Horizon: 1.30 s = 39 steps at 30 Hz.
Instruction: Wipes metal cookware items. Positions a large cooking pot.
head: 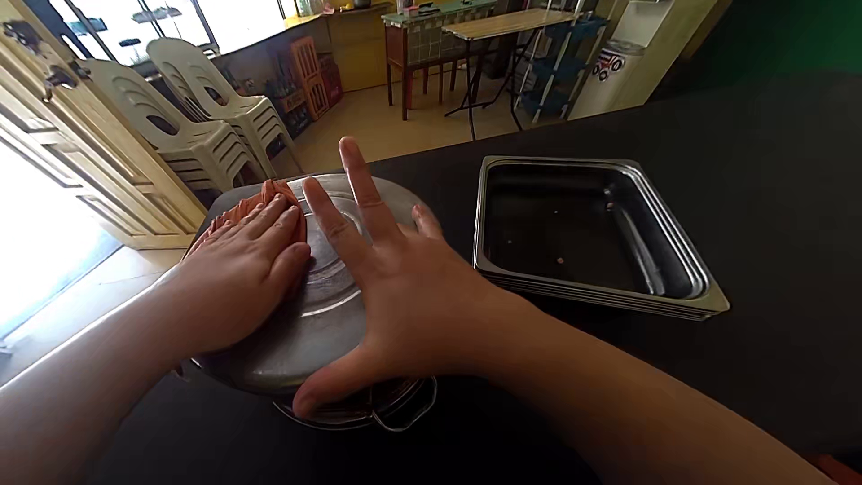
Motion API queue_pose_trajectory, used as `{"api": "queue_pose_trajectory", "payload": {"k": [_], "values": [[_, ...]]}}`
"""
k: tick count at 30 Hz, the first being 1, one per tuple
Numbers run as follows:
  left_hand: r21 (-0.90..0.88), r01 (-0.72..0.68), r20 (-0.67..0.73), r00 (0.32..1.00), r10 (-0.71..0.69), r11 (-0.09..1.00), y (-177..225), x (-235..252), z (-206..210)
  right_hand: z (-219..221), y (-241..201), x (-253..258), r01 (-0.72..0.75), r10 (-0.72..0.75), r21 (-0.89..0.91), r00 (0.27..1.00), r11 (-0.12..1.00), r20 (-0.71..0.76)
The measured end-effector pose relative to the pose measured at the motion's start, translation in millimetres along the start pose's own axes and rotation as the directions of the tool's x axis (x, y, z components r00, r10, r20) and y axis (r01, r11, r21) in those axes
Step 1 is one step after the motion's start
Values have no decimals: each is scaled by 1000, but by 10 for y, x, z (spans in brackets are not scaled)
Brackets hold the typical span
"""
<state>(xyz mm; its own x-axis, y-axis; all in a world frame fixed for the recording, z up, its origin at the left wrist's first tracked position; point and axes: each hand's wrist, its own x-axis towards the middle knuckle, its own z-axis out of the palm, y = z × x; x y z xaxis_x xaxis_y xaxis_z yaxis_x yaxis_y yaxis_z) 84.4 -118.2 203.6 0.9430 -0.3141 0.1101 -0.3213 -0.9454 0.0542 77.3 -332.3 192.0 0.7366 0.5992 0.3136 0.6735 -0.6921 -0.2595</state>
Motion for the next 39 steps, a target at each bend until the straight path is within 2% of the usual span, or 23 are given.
{"api": "queue_pose_trajectory", "payload": {"k": [3,5,9,13,16,19,24,27,31,35,39], "values": [[12,-88,-70,994,88,996,296,-325,18,11,62,-5,43,-43,31,999,999,-18],[27,-144,-63,987,145,989,498,-422,30,36,127,-14,86,-83,97,996,992,-35],[41,-247,32,969,246,968,574,-179,-71,4,225,-27,95,-95,154,995,984,-7],[-41,-225,183,956,229,973,655,123,-161,1,345,-23,87,-85,152,996,985,-19],[-66,-183,249,949,194,981,677,247,-196,12,424,-28,79,-75,151,997,985,-31],[28,-126,211,970,118,992,683,349,-166,43,398,-55,58,-49,140,997,988,-62],[134,-39,250,968,4,990,674,628,-154,169,274,-70,-30,54,125,980,992,-191],[151,-11,269,963,-30,988,647,756,-142,197,243,-88,-69,77,47,977,997,-198],[146,102,250,959,-136,984,535,865,-144,187,225,-148,-108,103,-19,980,994,-172],[140,193,210,953,-220,971,325,841,-159,164,297,-273,-51,46,-19,978,999,-201],[166,289,218,922,-321,943,210,629,-257,135,436,-452,75,-64,33,965,997,-254]]}}
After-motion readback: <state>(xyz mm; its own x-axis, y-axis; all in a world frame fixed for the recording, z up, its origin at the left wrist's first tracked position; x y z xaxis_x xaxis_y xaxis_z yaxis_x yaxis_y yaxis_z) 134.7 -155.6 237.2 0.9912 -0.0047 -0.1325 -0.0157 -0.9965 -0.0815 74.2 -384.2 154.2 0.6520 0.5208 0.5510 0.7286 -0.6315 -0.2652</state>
